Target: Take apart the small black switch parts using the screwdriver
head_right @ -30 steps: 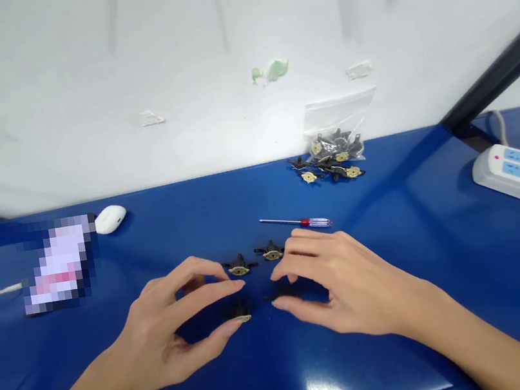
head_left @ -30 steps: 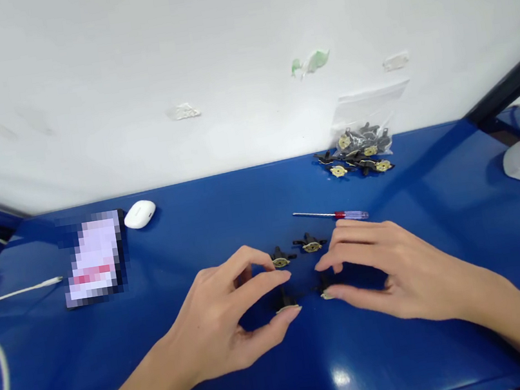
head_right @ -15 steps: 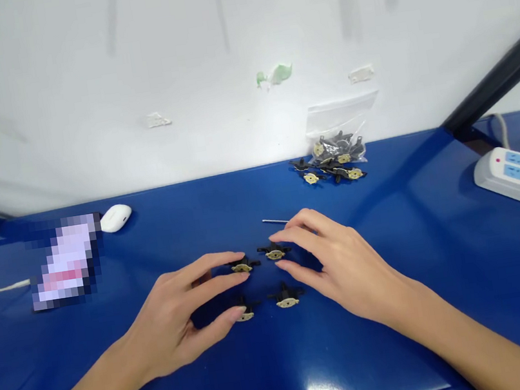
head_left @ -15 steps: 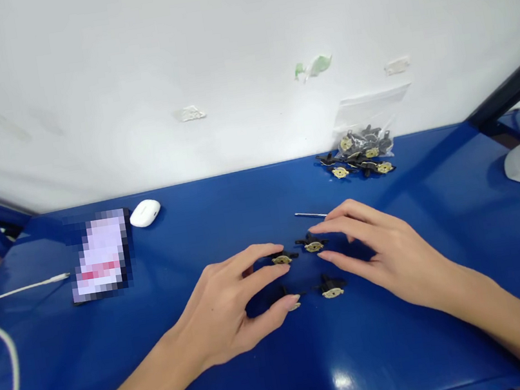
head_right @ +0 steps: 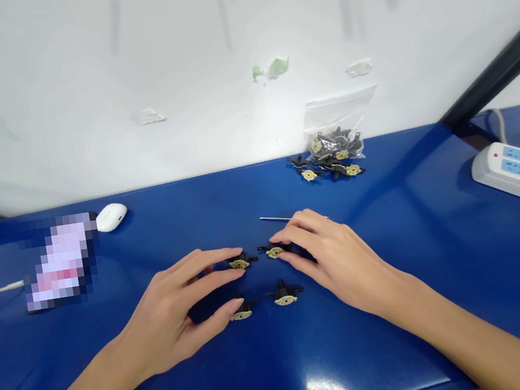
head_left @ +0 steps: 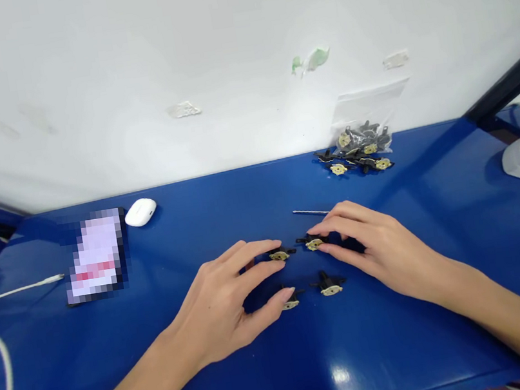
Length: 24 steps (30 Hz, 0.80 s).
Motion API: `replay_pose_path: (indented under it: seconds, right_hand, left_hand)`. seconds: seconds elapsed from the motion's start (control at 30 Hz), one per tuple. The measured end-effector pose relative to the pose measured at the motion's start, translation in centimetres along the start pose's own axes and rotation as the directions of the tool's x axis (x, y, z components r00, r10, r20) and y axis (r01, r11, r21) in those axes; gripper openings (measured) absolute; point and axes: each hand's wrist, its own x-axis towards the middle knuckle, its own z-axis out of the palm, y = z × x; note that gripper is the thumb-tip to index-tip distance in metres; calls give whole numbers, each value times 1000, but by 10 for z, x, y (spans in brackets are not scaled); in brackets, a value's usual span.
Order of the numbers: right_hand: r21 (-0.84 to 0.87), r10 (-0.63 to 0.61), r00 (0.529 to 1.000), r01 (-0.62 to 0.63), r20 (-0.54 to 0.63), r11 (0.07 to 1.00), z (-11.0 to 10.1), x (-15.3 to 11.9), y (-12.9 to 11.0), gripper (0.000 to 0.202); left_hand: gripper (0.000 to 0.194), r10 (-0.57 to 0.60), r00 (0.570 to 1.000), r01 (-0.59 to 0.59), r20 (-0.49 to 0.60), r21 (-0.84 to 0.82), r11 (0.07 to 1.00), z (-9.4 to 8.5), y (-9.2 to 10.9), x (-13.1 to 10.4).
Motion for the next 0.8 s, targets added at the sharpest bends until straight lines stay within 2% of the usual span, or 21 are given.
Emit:
replay_pose_path:
  seconds: [0.8]
  right_hand:
    - [19, -9, 1000, 10, -13, 1000, -2, 0, 0, 21]
  left_hand:
    - [22, 1, 1000, -1, -29, 0, 1000, 2, -2, 0]
